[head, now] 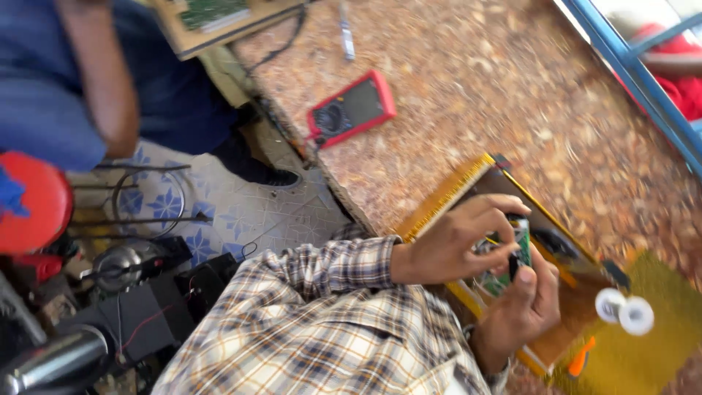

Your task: The person is seen connecting wires to a small PCB, soldering the connections, and using pliers to manage the wiring inside an electronic enclosure.

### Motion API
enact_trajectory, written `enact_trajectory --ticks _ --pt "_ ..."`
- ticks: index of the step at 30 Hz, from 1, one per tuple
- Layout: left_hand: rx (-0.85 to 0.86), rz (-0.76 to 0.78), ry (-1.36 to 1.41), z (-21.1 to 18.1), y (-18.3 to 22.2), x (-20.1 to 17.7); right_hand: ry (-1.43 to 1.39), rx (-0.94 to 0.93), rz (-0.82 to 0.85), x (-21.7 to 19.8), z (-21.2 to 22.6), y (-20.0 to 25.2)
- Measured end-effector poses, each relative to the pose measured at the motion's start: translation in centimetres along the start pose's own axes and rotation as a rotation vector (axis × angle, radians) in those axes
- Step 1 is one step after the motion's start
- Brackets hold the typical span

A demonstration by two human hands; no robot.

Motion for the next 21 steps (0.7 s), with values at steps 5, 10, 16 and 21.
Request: enact_trajectory --ticks 5,10,16,21 --pt "-0.178 0.031 0.147 1.4 0.2 0.2 0.042 0.060 0.018 0.6 1.3 -0.9" --pt "-0.305 -0.006 0.287 2.3 0.4 0.4 0.140 0.060 0.046 1.0 2.4 -1.2" --pt "-0.318 0.046 0.242 2.4 0.7 0.1 0.249 0.053 0.195 0.4 1.6 -1.3" --pt "-0.201 0.201 0.141 2.8 0.6 -0.3 0.291 0.090 0.270 -0.5 1.3 -1.6"
Point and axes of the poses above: each hand's wrist, its own y-axis away from the middle knuckle, its own x-axis out of the palm, z = x × y, the point moved 2 cm from there along -y, towards the middle knuckle, and after that the axes turned 1 degree about x, right-handed, at the moved point
